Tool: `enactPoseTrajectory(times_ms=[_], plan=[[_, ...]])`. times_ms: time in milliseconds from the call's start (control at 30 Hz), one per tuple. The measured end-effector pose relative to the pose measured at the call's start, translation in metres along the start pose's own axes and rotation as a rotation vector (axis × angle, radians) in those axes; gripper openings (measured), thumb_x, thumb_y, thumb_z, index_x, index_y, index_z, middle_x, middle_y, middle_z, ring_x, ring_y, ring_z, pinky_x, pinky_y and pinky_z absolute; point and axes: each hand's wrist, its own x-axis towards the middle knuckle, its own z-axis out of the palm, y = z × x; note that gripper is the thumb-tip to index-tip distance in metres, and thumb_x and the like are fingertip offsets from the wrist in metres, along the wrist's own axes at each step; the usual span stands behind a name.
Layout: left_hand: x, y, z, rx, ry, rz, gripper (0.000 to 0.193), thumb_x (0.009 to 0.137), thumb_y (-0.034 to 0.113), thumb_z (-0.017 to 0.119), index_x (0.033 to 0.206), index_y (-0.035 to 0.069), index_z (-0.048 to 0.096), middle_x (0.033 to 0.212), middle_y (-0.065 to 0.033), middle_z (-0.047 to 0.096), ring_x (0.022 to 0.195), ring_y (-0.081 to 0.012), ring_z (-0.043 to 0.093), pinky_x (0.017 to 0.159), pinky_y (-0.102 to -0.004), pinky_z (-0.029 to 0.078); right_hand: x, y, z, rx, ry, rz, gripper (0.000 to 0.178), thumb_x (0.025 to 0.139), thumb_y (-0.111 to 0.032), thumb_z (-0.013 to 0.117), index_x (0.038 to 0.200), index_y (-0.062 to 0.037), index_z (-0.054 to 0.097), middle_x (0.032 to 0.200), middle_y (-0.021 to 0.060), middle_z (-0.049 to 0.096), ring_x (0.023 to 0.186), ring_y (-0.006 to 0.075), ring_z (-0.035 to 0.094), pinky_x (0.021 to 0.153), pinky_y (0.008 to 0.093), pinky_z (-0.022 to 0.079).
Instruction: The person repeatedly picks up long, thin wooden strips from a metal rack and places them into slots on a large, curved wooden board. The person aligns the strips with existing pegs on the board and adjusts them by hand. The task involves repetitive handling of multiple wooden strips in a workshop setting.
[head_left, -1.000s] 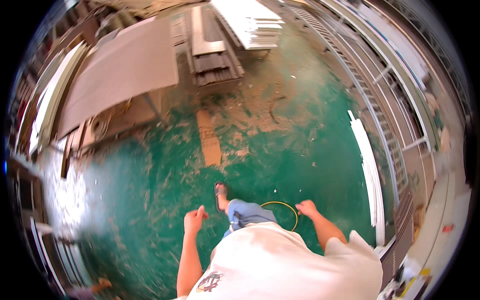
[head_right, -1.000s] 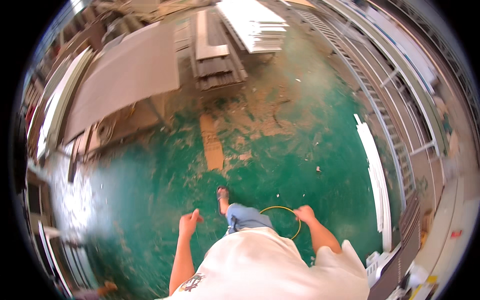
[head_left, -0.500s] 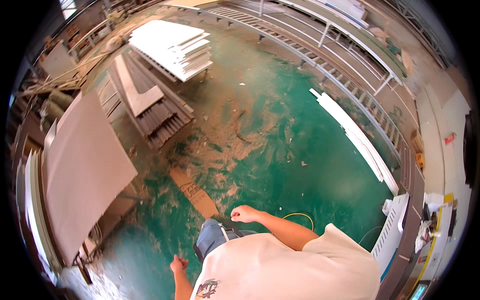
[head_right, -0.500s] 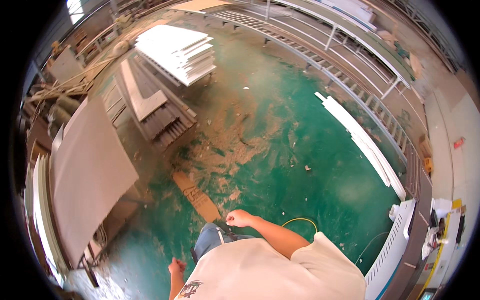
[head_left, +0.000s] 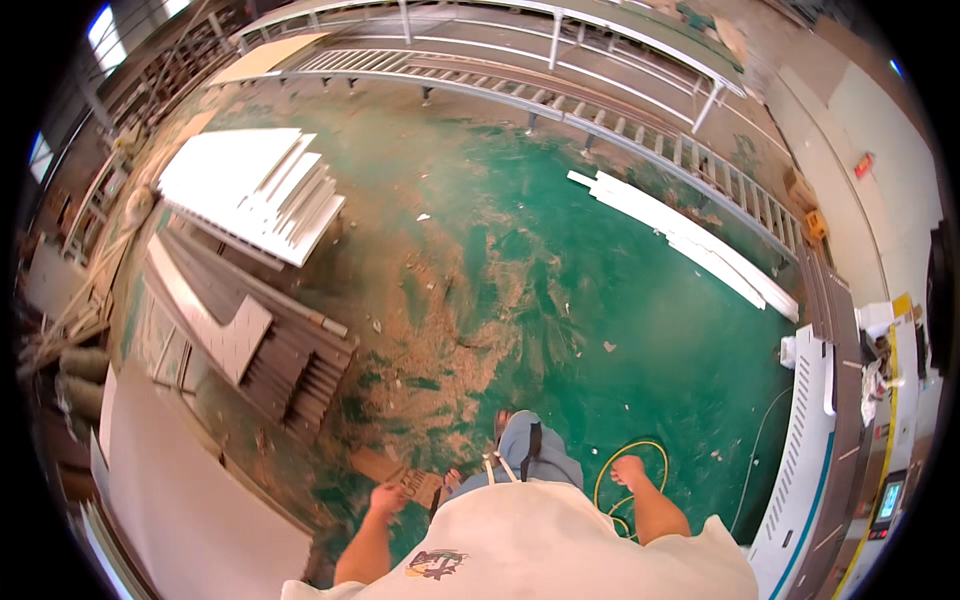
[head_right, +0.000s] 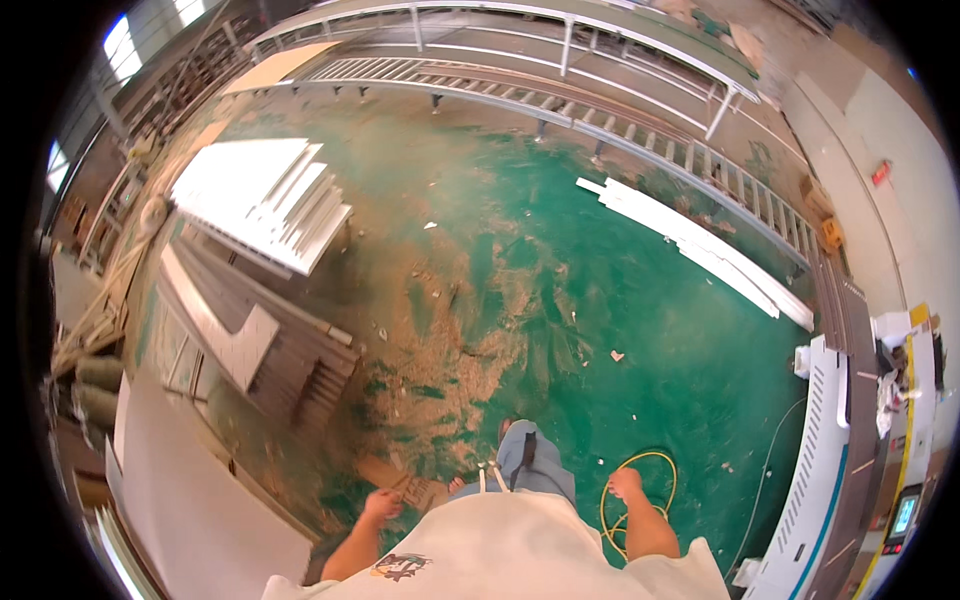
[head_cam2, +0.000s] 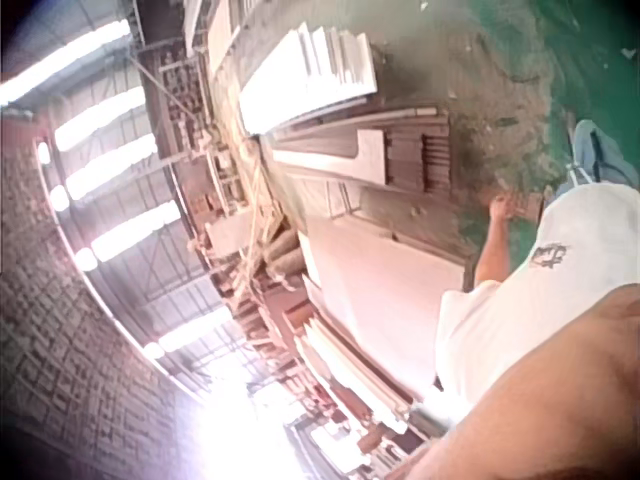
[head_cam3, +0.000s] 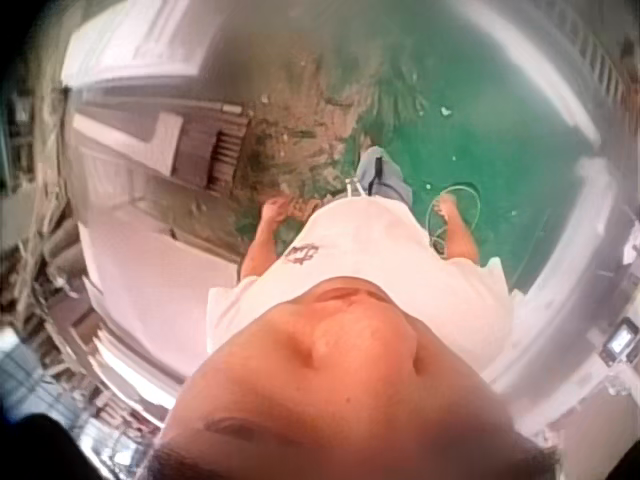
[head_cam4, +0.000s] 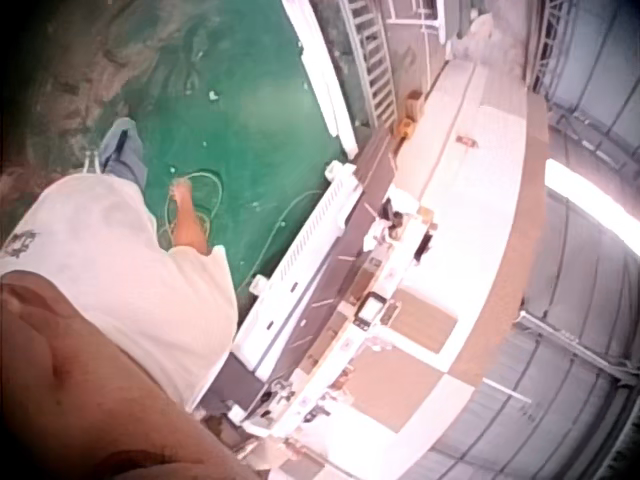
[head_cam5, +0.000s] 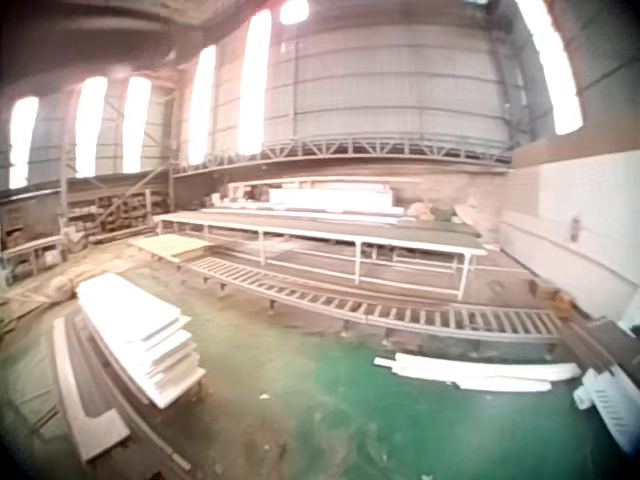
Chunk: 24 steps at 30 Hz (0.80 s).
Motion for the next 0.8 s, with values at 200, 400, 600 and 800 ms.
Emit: enactPoseTrajectory(times_ms=[200,400,600,800], plan=[[0.091,0.286,-0.031,-0.122,0.199,0.122,0.01,0.092,0.002,0.061,0.101,-0.002,0.063,0.067,-0.0007,0.05,0.045,-0.0118,0.045,0.041,-0.0267,0.037,0.082,-0.065,0.01,0.566,-0.009,0.284,0.01,0.094,-0.016,0.06,0.089,-0.0088,0.064,0.084,0.0109,0.069,0.068,0.0258,0.068,0.056,0.0414,0.055],[0.104,0.493,0.072,0.217,0.018,-0.11,0.024,0.096,0.016,0.063,0.115,0.002,0.067,0.101,-0.011,0.072,0.079,-0.0223,0.072,0.066,-0.0341,0.059,0.206,-0.387,0.015,0.701,-0.022,0.106,0.011,0.094,-0.019,0.063,0.092,-0.0086,0.065,0.079,0.0099,0.066,0.062,0.0235,0.063,0.054,0.0403,0.054],[0.213,0.632,0.198,0.514,-0.217,-0.007,0.027,0.095,0.013,0.063,0.118,0.0,0.066,0.103,-0.0118,0.072,0.084,-0.022,0.07,0.071,-0.035,0.057,0.31,-0.708,-0.11,0.418,0.096,-0.326,0.017,0.094,-0.016,0.063,0.104,-0.0037,0.069,0.081,0.0078,0.071,0.068,0.0158,0.067,0.057,0.0313,0.052],[0.443,0.798,0.199,-0.098,-0.365,-0.319,0.03,0.093,0.02,0.062,0.119,0.006,0.065,0.098,-0.0121,0.072,0.076,-0.026,0.066,0.068,-0.044,0.056,0.445,-0.911,-0.179,0.318,0.153,-0.409,0.016,0.094,-0.017,0.064,0.1,-0.0033,0.069,0.081,0.0066,0.071,0.068,0.0157,0.067,0.059,0.0301,0.053]])
